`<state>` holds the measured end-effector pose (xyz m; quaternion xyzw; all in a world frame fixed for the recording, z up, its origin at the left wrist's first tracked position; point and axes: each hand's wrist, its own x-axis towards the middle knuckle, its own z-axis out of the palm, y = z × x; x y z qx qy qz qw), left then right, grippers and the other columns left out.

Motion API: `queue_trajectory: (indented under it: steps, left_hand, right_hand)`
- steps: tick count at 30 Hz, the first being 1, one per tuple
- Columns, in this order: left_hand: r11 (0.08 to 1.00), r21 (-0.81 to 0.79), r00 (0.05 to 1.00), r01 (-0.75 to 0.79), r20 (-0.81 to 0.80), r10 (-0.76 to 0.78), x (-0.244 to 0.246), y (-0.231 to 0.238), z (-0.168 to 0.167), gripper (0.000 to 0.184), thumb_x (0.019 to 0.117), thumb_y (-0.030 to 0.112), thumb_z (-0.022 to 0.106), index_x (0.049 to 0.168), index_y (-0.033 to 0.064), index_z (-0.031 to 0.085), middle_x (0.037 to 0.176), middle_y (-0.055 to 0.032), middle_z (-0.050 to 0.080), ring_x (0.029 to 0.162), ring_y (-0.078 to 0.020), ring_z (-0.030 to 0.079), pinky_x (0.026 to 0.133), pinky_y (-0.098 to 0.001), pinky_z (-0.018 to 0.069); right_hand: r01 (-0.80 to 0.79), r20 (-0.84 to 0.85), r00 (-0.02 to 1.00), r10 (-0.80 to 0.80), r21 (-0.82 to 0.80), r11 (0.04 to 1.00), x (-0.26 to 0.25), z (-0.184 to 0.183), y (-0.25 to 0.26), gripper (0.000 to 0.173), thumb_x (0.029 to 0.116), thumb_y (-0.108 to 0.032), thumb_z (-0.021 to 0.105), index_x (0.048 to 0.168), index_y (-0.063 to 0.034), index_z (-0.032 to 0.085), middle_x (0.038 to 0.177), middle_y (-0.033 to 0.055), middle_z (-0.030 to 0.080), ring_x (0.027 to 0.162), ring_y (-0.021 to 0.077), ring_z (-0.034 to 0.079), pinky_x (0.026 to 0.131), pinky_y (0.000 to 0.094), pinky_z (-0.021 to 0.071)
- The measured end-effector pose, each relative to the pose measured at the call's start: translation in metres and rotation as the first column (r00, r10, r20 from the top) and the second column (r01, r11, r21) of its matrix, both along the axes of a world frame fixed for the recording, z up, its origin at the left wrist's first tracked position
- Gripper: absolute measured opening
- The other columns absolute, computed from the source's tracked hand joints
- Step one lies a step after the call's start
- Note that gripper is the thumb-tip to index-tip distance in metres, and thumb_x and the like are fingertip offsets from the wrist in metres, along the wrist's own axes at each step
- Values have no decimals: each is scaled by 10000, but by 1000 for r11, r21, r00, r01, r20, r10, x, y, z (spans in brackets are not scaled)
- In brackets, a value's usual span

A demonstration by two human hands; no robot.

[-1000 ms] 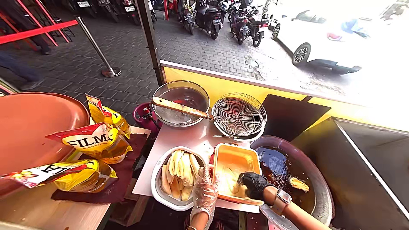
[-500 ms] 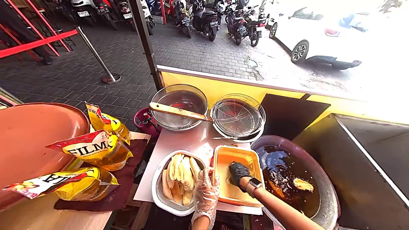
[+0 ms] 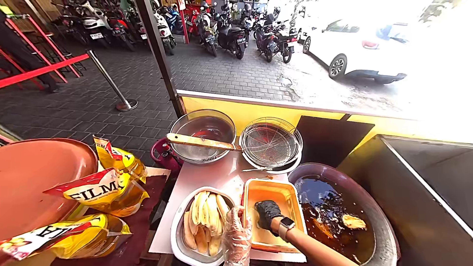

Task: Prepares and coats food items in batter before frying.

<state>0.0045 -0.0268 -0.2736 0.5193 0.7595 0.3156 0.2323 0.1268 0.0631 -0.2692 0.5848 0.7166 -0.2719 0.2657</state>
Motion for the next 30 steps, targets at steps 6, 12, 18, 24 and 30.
queue_trajectory:
  steps: [6, 12, 18, 24, 30]
  left_hand:
    - [1000, 19, 1000, -9, -8, 9, 2, 0, -2, 388, 901, 290, 740, 1245, 124, 675, 1116, -80, 722, 994, -204, 708, 883, -417, 583]
    - [1000, -20, 1000, -10, 7, 10, 1, 1, 0, 402, 910, 315, 738, 1258, 128, 666, 1140, -77, 715, 1024, -202, 702, 913, -412, 574]
    - [1000, 18, 1000, -2, 23, 2, 2, 2, -5, 397, 901, 271, 748, 1248, 95, 671, 1141, -111, 710, 1019, -228, 702, 914, -436, 574]
    - [997, 75, 1000, -1, 31, -2, 4, 0, -10, 387, 916, 239, 736, 1253, 66, 656, 1125, -117, 715, 978, -229, 712, 880, -440, 586]
    - [995, 92, 999, -32, 17, 30, 8, -1, -14, 386, 920, 229, 717, 1257, 55, 652, 1100, -129, 723, 948, -247, 712, 855, -464, 583]
  right_hand:
    - [-37, -21, 999, 38, 32, 999, 2, 17, -2, 338, 918, -210, 678, 1186, -5, 689, 1261, 258, 655, 1215, 453, 603, 977, 653, 488]
    - [-66, -81, 994, 74, 103, 992, 37, 66, -2, 354, 946, -267, 646, 1216, -39, 671, 1216, 240, 675, 1191, 442, 619, 973, 647, 488]
    - [89, -263, 964, -20, 252, 964, 43, 117, -14, 365, 956, -318, 633, 1203, -54, 684, 1206, 206, 688, 1203, 390, 625, 1019, 594, 476]
    - [149, -285, 954, -93, 182, 972, 52, 52, -8, 364, 921, -271, 682, 1213, -54, 678, 1198, 214, 688, 1180, 407, 633, 980, 622, 497]
    - [439, -514, 794, -324, 116, 891, 123, 123, 11, 346, 875, -309, 765, 1117, -67, 712, 1041, 158, 713, 1000, 319, 681, 894, 558, 534]
